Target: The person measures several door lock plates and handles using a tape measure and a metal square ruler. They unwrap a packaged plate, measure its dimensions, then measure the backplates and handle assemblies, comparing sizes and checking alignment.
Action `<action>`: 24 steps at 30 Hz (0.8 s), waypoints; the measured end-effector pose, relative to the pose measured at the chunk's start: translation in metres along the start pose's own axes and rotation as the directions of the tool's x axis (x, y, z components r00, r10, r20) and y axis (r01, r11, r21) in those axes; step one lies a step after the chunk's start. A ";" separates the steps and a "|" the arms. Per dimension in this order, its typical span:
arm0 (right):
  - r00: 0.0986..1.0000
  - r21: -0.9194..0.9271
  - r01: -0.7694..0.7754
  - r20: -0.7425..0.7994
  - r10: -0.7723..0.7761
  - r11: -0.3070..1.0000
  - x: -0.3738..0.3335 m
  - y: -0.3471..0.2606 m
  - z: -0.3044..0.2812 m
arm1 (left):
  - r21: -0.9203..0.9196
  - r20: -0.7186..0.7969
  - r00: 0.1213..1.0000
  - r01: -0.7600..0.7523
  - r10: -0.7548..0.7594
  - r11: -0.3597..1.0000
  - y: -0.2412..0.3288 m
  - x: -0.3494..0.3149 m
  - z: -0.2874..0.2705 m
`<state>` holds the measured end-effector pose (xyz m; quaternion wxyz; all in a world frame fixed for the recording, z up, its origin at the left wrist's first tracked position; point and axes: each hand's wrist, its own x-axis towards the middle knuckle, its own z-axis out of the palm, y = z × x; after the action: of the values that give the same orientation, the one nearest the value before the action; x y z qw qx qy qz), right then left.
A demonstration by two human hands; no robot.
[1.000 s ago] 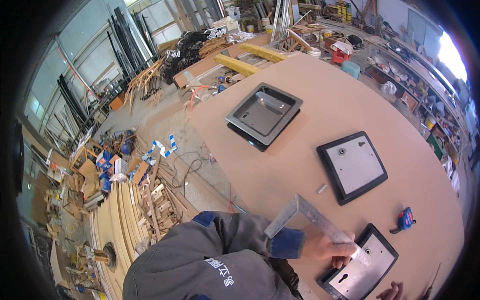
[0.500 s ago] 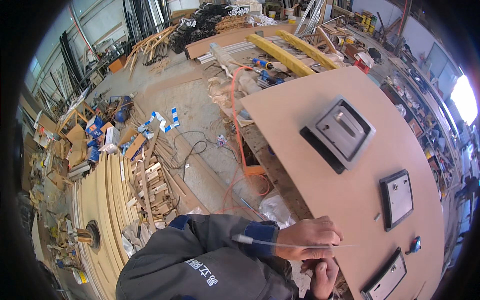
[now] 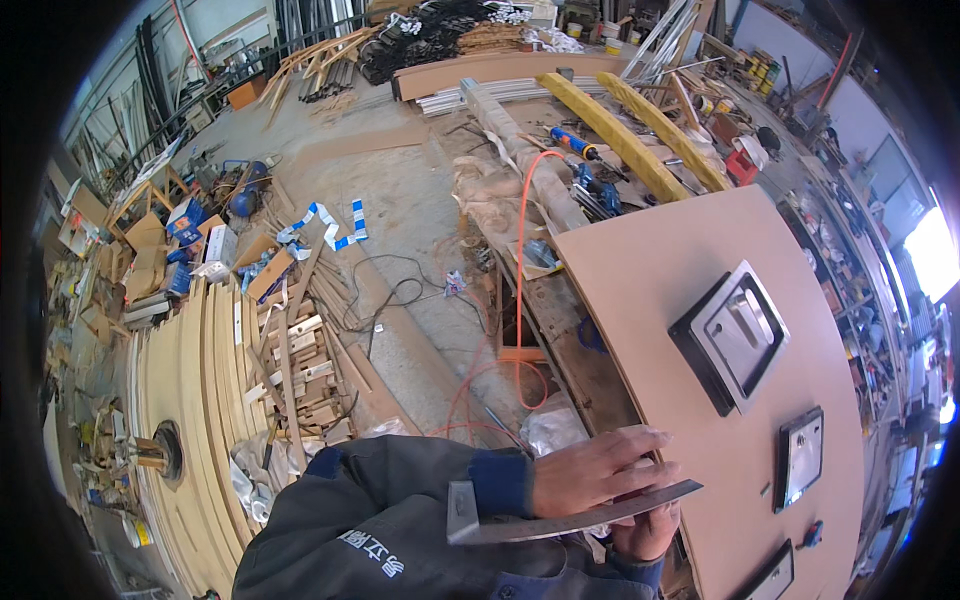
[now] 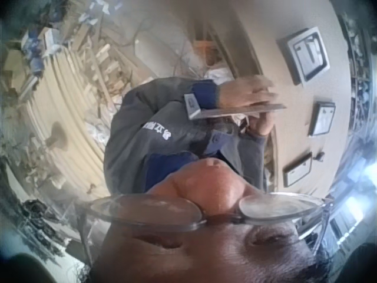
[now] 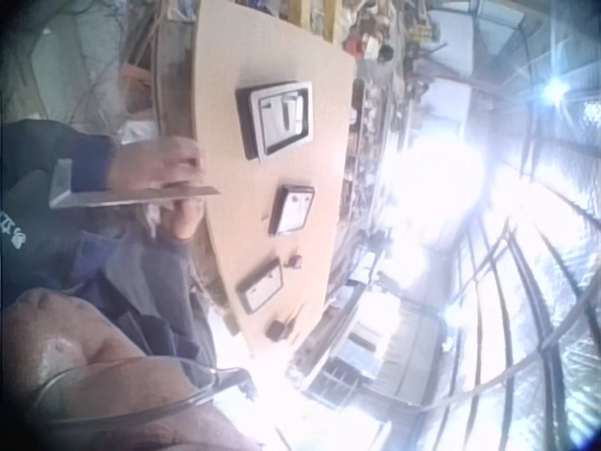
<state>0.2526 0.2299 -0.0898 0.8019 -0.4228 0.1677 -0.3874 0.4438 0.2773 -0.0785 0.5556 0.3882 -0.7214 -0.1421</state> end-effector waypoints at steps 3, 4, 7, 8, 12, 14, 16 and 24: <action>0.996 0.013 0.081 -0.042 -0.080 0.997 0.030 0.004 0.009 | 0.065 0.066 0.994 0.080 -0.084 0.995 -0.016 0.005 -0.016; 0.992 0.018 0.109 -0.062 -0.108 0.994 0.039 0.006 0.013 | 0.079 0.099 0.988 0.112 -0.119 0.991 -0.021 0.007 -0.022; 0.986 0.076 0.168 -0.016 -0.168 0.983 0.075 0.002 0.021 | 0.213 0.050 0.988 0.131 -0.144 0.968 -0.052 0.002 -0.027; 0.980 0.094 0.192 0.037 -0.197 0.977 0.085 -0.001 0.018 | 0.262 0.051 0.988 0.127 -0.146 0.957 -0.066 -0.001 -0.027; 0.977 0.025 0.203 0.057 -0.204 0.979 0.113 -0.004 0.022 | 0.496 0.249 0.909 0.178 -0.335 0.850 -0.127 -0.032 -0.010; 0.979 0.005 0.202 0.020 -0.202 0.979 0.127 -0.005 0.032 | 0.572 0.395 0.861 0.043 -0.321 0.819 -0.145 -0.032 -0.009; 0.977 -0.018 0.213 0.005 -0.213 0.977 0.143 -0.011 0.039 | 0.383 0.416 0.850 0.157 -0.322 0.910 -0.139 -0.004 -0.016; 0.869 -0.054 0.416 -0.270 -0.415 0.908 0.224 -0.037 0.070 | -0.107 0.643 0.764 0.156 -0.052 0.982 -0.179 0.064 -0.046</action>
<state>0.4207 0.0848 -0.0059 0.6699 -0.3888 0.1814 -0.6060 0.5525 0.1235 -0.1327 0.2979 0.3124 -0.8309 -0.3512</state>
